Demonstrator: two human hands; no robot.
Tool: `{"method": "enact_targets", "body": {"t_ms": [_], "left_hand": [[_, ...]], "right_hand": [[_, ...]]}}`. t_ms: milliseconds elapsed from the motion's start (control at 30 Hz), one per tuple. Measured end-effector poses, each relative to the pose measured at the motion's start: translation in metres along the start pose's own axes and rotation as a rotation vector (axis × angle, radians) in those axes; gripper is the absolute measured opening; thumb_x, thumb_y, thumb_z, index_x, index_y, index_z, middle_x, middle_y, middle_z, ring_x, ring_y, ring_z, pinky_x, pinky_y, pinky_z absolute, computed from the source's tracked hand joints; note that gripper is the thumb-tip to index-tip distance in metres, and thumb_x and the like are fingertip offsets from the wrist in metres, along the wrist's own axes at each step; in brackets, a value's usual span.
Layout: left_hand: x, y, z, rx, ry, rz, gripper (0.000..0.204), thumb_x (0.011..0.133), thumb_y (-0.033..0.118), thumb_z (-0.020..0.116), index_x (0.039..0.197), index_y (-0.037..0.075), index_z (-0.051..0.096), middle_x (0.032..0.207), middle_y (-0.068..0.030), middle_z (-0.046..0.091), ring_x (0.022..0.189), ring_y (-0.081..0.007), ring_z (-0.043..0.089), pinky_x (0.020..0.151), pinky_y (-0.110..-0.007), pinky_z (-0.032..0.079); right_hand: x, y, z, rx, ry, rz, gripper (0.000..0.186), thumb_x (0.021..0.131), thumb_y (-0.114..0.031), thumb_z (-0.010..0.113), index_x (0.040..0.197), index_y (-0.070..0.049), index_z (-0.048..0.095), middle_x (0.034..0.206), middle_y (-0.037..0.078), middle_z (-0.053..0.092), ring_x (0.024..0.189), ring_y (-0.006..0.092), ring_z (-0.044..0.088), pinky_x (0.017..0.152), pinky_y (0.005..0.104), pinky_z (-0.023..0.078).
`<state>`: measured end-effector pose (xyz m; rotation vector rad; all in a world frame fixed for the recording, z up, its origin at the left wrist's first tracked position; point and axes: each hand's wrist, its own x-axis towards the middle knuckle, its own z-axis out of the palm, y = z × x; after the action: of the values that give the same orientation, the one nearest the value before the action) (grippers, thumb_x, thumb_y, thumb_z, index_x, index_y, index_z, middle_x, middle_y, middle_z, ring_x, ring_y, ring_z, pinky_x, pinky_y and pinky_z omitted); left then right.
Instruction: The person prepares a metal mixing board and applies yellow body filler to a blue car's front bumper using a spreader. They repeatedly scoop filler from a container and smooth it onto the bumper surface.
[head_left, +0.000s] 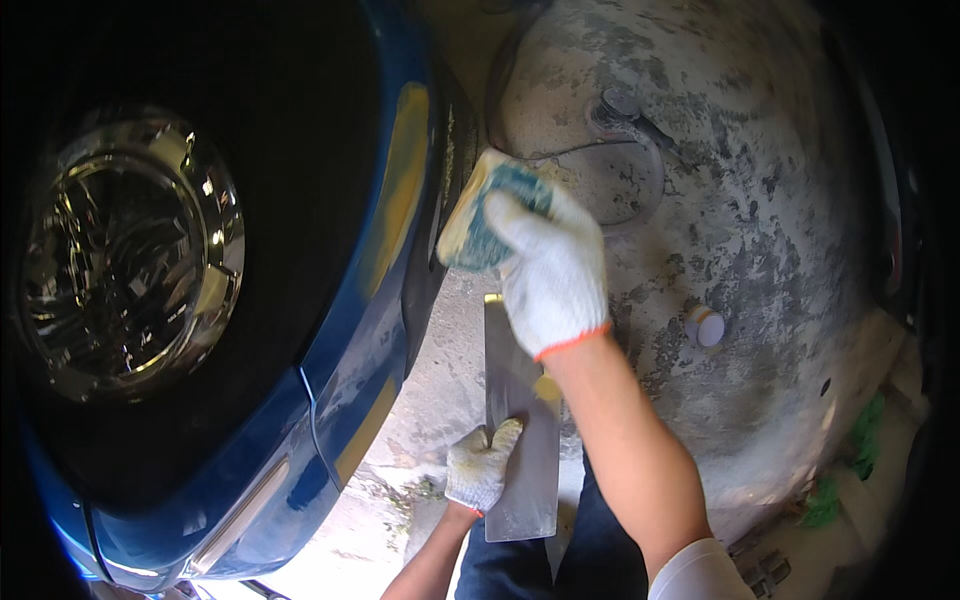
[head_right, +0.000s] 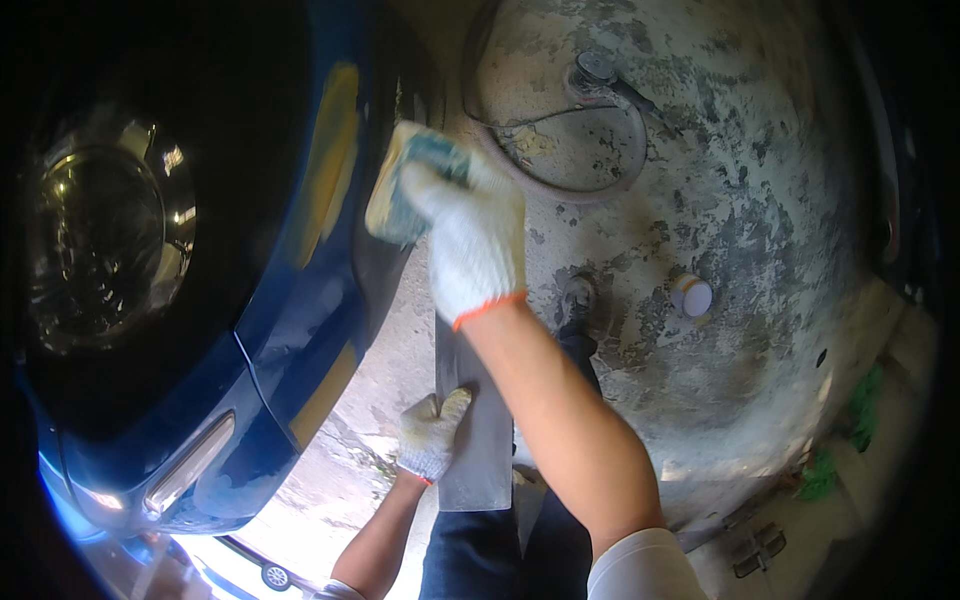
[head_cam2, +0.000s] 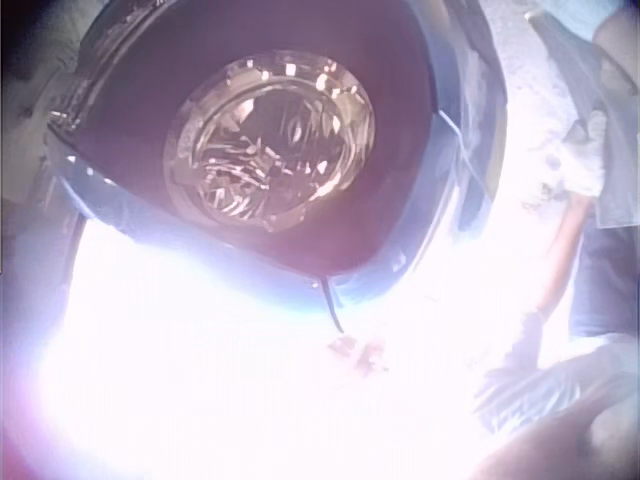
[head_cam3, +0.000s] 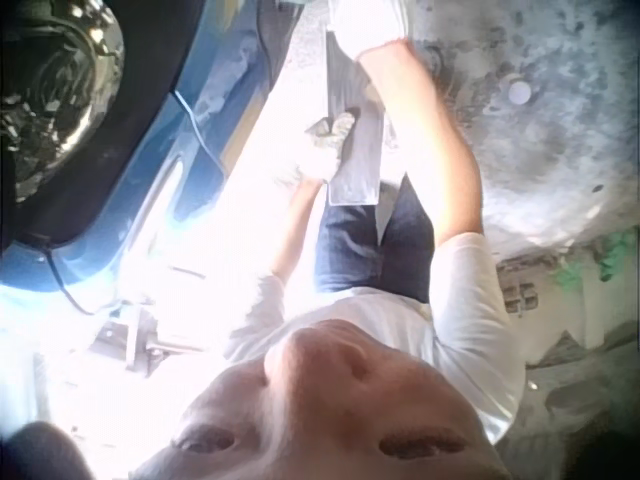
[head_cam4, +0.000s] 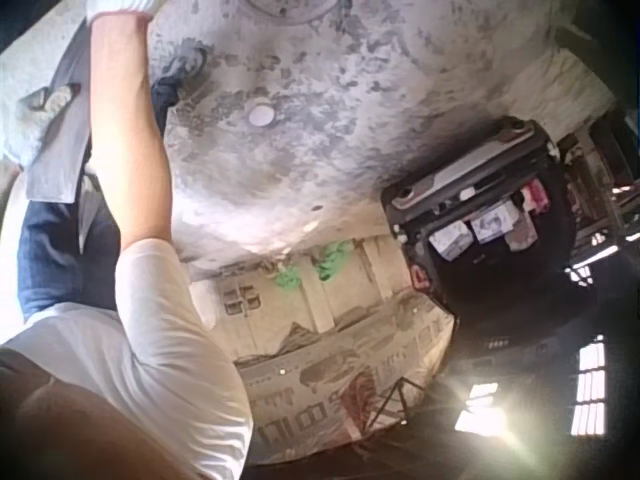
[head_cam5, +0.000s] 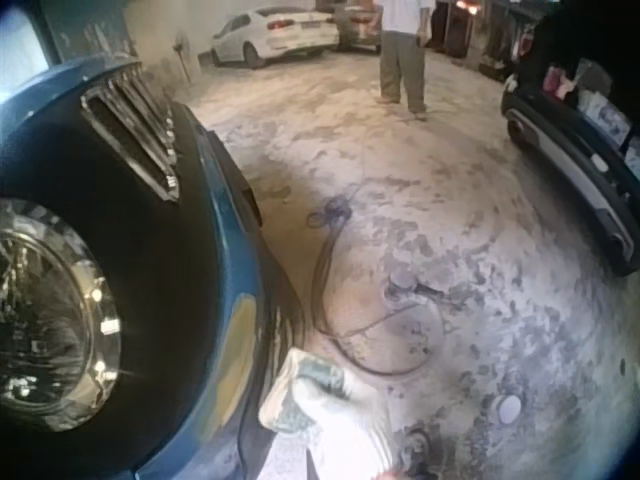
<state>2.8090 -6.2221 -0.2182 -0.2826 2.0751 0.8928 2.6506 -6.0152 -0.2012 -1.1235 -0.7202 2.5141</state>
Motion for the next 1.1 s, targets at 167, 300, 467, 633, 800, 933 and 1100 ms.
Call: {"method": "enact_targets", "body": {"t_ms": [167,300,467,633,800,933,1100], "left_hand": [[0.002,0.006,0.003,0.051,-0.025,-0.049,0.050,0.098,0.038,0.080,0.073,-0.003,0.067,0.057,-0.0113,0.056,0.056,-0.0143,0.046,0.054,-0.040,0.043],[0.001,-0.004,0.009,0.099,-0.033,-0.075,0.051,0.098,0.039,0.080,0.073,-0.003,0.066,0.057,-0.0132,0.056,0.055,-0.0155,0.045,0.054,-0.041,0.042],[0.001,-0.011,0.012,0.070,-0.018,-0.041,0.052,0.099,0.040,0.079,0.074,-0.004,0.065,0.057,-0.0131,0.055,0.054,-0.0166,0.044,0.053,-0.043,0.040],[0.001,-0.007,0.010,0.103,-0.016,-0.053,0.051,0.100,0.039,0.078,0.076,-0.004,0.065,0.058,-0.0134,0.055,0.054,-0.0176,0.044,0.052,-0.043,0.039],[0.002,-0.008,0.006,0.103,-0.019,0.009,0.048,0.100,0.038,0.078,0.078,-0.004,0.067,0.060,-0.0146,0.059,0.053,-0.0202,0.047,0.053,-0.043,0.041],[0.004,-0.013,0.008,0.134,-0.049,-0.090,0.046,0.101,0.037,0.077,0.083,-0.004,0.070,0.063,-0.0153,0.063,0.054,-0.0217,0.051,0.054,-0.043,0.043],[0.006,-0.015,0.009,0.021,-0.013,0.015,0.044,0.099,0.036,0.079,0.084,-0.005,0.072,0.067,-0.0194,0.066,0.054,-0.0216,0.054,0.054,-0.042,0.045]], "right_hand": [[0.069,-0.008,0.003,-0.245,-0.087,-0.247,0.042,0.088,0.008,0.073,0.130,0.006,0.070,0.112,0.012,0.076,0.096,0.0170,0.072,0.089,0.0323,0.059],[0.089,-0.010,0.024,-0.574,-0.161,-0.462,0.031,0.092,0.011,0.070,0.120,0.004,0.077,0.108,0.012,0.079,0.096,0.0154,0.074,0.088,0.0274,0.059],[0.096,-0.009,0.038,-0.610,-0.209,-0.513,0.025,0.092,0.012,0.070,0.112,0.002,0.081,0.106,0.012,0.081,0.094,0.0158,0.075,0.087,0.0254,0.059],[0.101,-0.005,0.039,-0.698,-0.228,-0.678,0.025,0.091,0.011,0.071,0.110,-0.001,0.082,0.103,0.011,0.082,0.093,0.0149,0.075,0.086,0.0263,0.059],[0.104,-0.010,0.040,-0.780,-0.243,-0.758,0.024,0.090,0.009,0.071,0.107,-0.003,0.082,0.102,0.011,0.082,0.093,0.0176,0.076,0.085,0.0286,0.059],[0.097,-0.008,0.035,-0.814,-0.260,-0.669,0.023,0.089,0.008,0.071,0.104,-0.005,0.083,0.101,0.012,0.081,0.091,0.0233,0.078,0.084,0.0323,0.061],[0.078,0.009,0.028,-0.745,-0.246,-0.683,0.023,0.087,0.013,0.071,0.101,-0.003,0.081,0.100,0.013,0.080,0.090,0.0219,0.078,0.082,0.0307,0.061]]}}
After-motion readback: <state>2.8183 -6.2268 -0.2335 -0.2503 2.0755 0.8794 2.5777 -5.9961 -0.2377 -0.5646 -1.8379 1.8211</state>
